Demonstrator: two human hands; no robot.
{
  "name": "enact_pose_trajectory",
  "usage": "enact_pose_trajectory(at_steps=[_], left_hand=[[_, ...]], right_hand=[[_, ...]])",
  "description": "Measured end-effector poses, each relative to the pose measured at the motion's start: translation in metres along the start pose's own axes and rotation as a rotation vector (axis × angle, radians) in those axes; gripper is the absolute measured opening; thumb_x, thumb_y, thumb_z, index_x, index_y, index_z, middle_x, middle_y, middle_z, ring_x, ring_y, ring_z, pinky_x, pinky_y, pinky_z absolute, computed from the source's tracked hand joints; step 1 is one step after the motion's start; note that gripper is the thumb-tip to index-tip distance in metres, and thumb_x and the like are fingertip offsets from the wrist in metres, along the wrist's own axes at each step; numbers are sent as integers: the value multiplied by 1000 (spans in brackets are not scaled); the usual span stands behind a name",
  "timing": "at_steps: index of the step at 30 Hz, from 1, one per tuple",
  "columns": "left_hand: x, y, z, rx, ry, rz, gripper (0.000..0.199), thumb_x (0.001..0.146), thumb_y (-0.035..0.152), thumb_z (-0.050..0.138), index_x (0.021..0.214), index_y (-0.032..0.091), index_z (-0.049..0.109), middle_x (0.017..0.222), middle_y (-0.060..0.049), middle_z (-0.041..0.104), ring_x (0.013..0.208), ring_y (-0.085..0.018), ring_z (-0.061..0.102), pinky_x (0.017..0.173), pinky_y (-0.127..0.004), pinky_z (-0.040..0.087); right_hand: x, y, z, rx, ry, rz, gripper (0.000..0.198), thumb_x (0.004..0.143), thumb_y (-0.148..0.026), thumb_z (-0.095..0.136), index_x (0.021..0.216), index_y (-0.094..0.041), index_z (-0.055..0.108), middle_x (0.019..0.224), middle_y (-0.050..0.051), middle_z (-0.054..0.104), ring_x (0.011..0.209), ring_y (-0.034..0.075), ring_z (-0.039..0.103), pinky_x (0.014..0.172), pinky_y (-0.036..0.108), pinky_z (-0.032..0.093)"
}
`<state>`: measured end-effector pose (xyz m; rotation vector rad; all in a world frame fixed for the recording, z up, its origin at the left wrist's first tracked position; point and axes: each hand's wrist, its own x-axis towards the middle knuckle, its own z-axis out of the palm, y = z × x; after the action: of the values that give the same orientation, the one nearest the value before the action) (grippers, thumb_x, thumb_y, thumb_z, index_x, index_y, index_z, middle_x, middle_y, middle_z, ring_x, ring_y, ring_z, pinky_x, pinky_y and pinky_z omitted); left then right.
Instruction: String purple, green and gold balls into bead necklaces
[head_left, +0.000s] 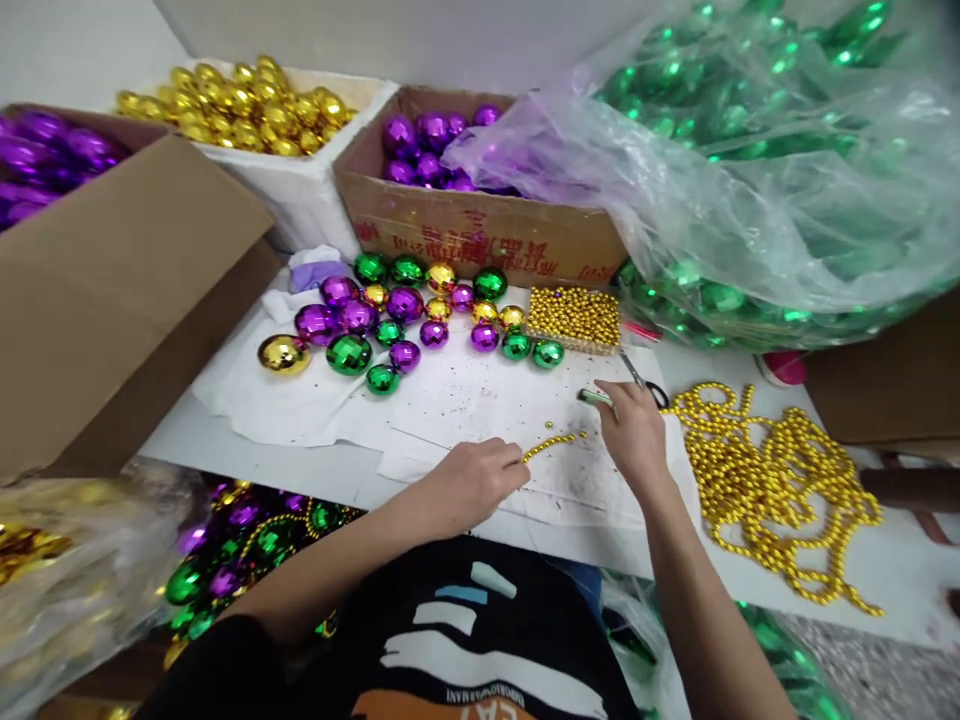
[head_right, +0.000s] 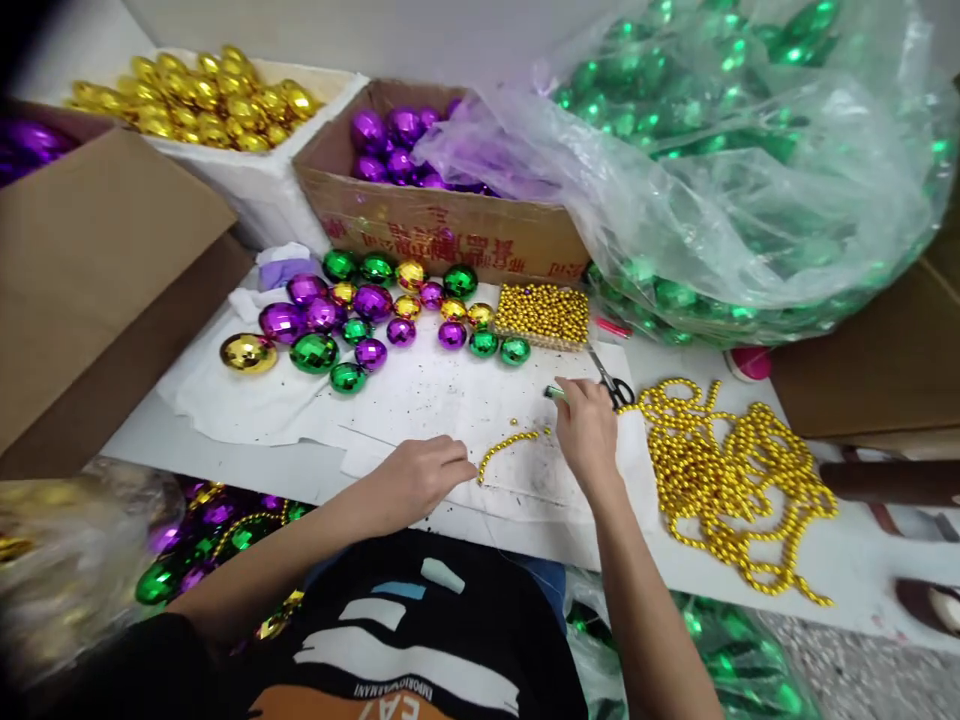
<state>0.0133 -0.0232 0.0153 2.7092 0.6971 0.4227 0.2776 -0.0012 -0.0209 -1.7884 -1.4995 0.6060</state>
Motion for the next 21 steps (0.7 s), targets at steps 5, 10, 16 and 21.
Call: enact_pose_trajectory(at_steps=[5, 10, 16, 21], left_hand=[[7, -17, 5, -29, 88, 8, 19, 97, 10, 43, 93, 14, 62, 89, -8, 63, 77, -18, 59, 60, -28, 41], [14, -28, 7, -217, 36, -77, 5, 94, 18, 58, 90, 16, 59, 81, -5, 63, 67, -16, 56, 57, -28, 38], [26, -64, -40, -419, -61, -223, 7, 87, 25, 69, 83, 21, 65, 83, 1, 68, 76, -16, 62, 68, -26, 45], [38, -140, -55, 2, 336, -707, 18, 94, 33, 58, 103, 18, 62, 105, -10, 65, 103, -28, 59, 91, -42, 45]], right_hand=[[-52, -55, 30, 584, -572, 176, 43, 93, -56, 52, 108, -19, 69, 75, 5, 63, 61, 15, 55, 49, 26, 43], [-66, -56, 49, 754, -587, 392, 40, 82, -56, 69, 76, -17, 65, 48, -6, 42, 40, 4, 24, 40, 22, 13], [-73, -20, 54, 875, -717, 554, 38, 71, -51, 81, 78, -16, 67, 48, -4, 51, 38, 2, 20, 39, 22, 7], [-99, -1, 44, 1148, -660, 702, 34, 69, -41, 85, 76, -17, 61, 57, -3, 60, 38, -2, 12, 39, 20, 2]])
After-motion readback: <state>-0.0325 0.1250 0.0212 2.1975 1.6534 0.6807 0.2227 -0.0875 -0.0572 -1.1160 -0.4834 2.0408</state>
